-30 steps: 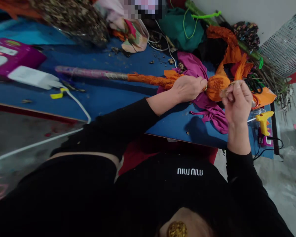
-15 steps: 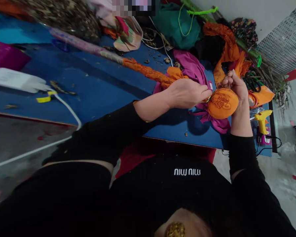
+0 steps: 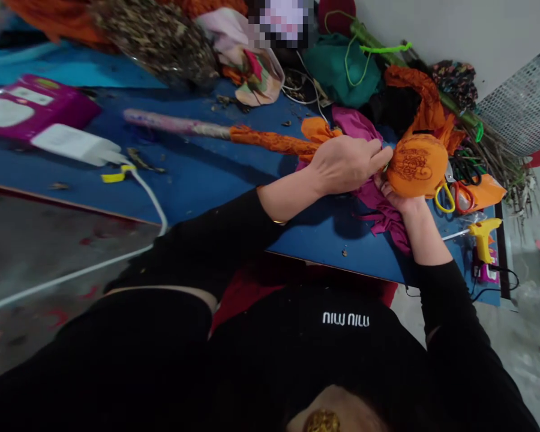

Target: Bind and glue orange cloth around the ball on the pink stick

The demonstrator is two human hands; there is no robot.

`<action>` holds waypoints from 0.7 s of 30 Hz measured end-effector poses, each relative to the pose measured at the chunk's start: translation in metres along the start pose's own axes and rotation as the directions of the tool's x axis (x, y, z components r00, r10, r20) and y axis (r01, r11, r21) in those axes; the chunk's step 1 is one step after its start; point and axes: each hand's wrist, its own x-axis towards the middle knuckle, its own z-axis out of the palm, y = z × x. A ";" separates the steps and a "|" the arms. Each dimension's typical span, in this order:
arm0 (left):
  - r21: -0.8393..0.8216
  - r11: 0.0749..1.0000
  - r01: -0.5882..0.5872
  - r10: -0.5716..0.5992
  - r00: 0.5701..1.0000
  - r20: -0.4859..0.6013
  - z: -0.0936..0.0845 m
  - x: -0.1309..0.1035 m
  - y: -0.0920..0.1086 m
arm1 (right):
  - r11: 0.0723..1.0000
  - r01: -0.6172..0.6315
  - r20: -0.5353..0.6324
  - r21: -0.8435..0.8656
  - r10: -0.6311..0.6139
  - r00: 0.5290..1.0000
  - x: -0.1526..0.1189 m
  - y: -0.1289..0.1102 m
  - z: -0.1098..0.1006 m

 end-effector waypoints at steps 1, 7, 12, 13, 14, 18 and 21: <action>0.016 1.000 -0.003 0.003 1.000 -0.018 0.001 0.001 -0.002 | 0.996 -0.049 -0.052 0.071 0.053 0.997 -0.004 0.002 0.007; 0.032 0.998 0.056 -0.055 0.998 -0.042 -0.003 0.004 -0.015 | 0.962 -0.019 -0.350 0.272 0.118 0.929 -0.053 0.011 0.060; -0.048 0.993 0.107 -0.108 0.994 -0.022 -0.002 0.007 -0.020 | 0.863 0.427 -0.266 -0.271 -0.494 0.828 -0.092 0.019 0.083; -0.047 0.993 0.104 -0.105 0.994 -0.013 -0.001 0.007 -0.020 | 0.793 0.492 -0.217 -0.359 -0.584 0.783 -0.096 0.020 0.084; -0.042 0.994 0.101 -0.102 0.995 -0.003 0.000 0.008 -0.019 | 0.723 0.541 -0.152 -0.429 -0.649 0.746 -0.098 0.020 0.083; -0.024 0.996 0.086 -0.085 0.996 0.039 0.008 0.007 -0.013 | 0.510 0.650 0.146 -0.564 -0.712 0.686 -0.095 0.013 0.076; -0.020 0.998 0.052 -0.051 0.997 0.060 0.018 0.005 -0.008 | 0.626 0.611 0.201 -0.485 -0.599 0.775 -0.086 0.004 0.069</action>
